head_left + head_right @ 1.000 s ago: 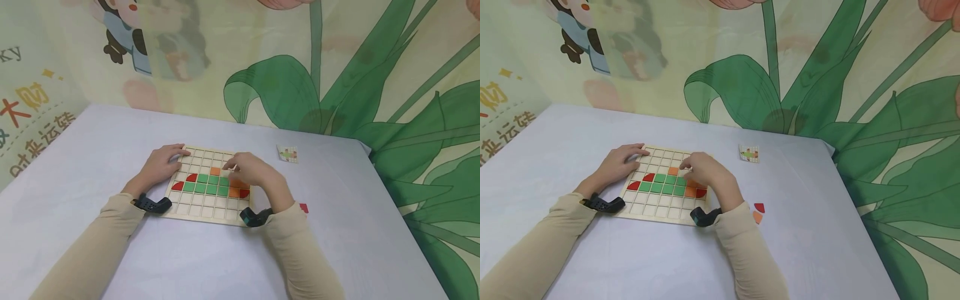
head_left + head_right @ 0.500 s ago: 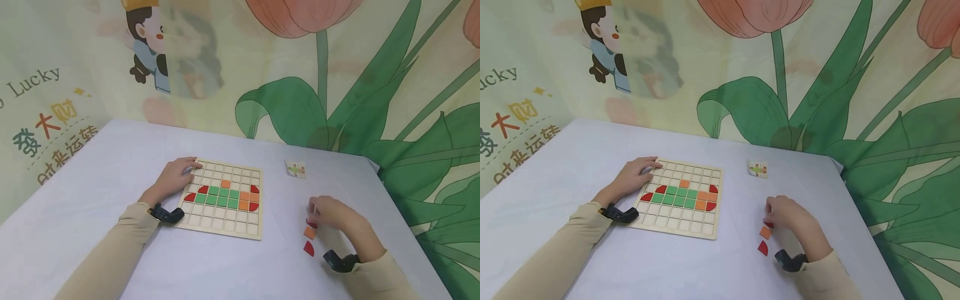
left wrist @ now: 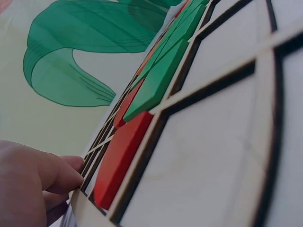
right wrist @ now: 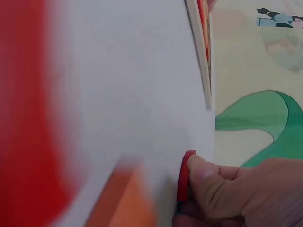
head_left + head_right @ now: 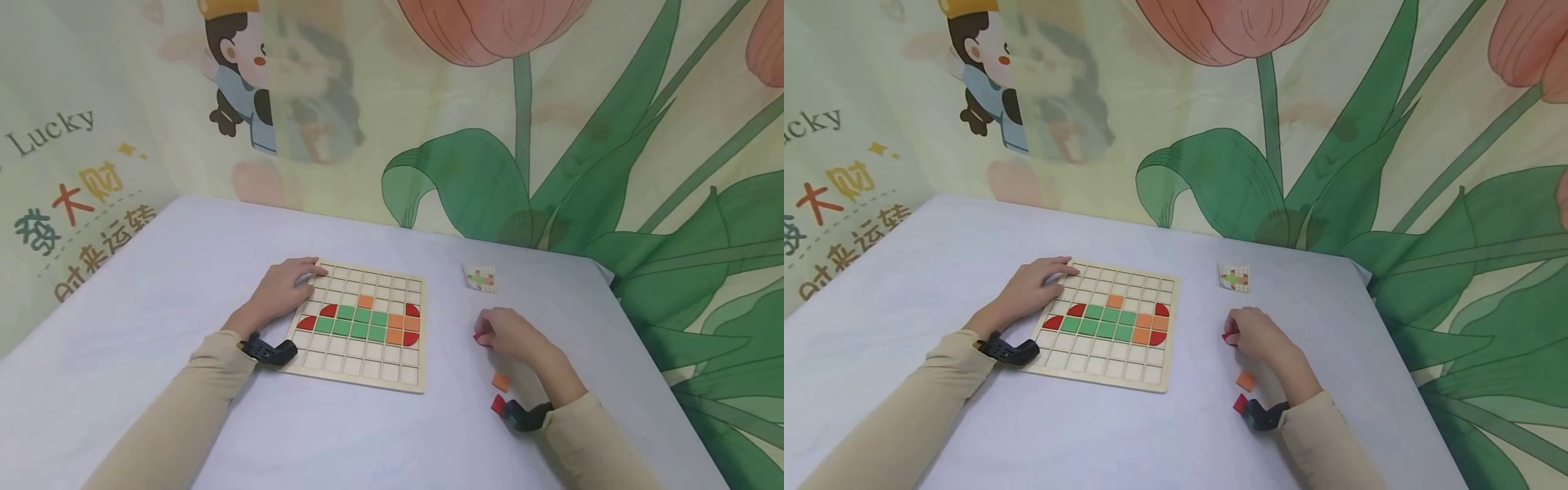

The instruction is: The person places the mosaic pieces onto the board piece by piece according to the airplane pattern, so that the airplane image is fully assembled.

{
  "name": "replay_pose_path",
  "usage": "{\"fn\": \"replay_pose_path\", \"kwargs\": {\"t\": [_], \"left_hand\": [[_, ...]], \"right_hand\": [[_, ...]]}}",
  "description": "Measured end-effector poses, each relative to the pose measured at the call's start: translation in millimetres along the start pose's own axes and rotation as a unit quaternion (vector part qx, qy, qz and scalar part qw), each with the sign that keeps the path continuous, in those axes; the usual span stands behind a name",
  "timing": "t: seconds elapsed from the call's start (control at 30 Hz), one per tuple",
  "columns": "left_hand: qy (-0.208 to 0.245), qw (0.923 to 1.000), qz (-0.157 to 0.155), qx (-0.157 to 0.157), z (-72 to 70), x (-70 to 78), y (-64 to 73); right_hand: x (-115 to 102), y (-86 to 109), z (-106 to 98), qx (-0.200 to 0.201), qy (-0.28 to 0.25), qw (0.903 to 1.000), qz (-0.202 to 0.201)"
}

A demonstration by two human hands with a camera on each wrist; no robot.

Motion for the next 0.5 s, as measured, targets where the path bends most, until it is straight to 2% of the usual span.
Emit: {"fn": "replay_pose_path", "kwargs": {"t": [0.17,0.27,0.5], "left_hand": [[0.002,1.0000,-0.002,0.001,-2.5,-2.2,1.4],[0.003,1.0000,-0.003,0.000,-1.1,-3.9,0.8],[0.001,1.0000,-0.003,-0.002,1.8,-3.6,-0.6]], "right_hand": [[-39.1,-30.0,-1.5,-0.034,-0.003,0.9994,0.003],[-56.1,-41.4,-5.4,-0.054,-0.012,0.9985,0.000],[-60.3,-53.7,-13.7,-0.126,-0.032,0.9912,0.022]]}}
Point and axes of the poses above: each hand's wrist, its own y-axis away from the middle knuckle, its own z-axis out of the palm, x = y × z, the point moved 4 cm from there along -y, towards the middle knuckle, and after that the axes turned 4 degrees about -x, right-handed, at the moved point
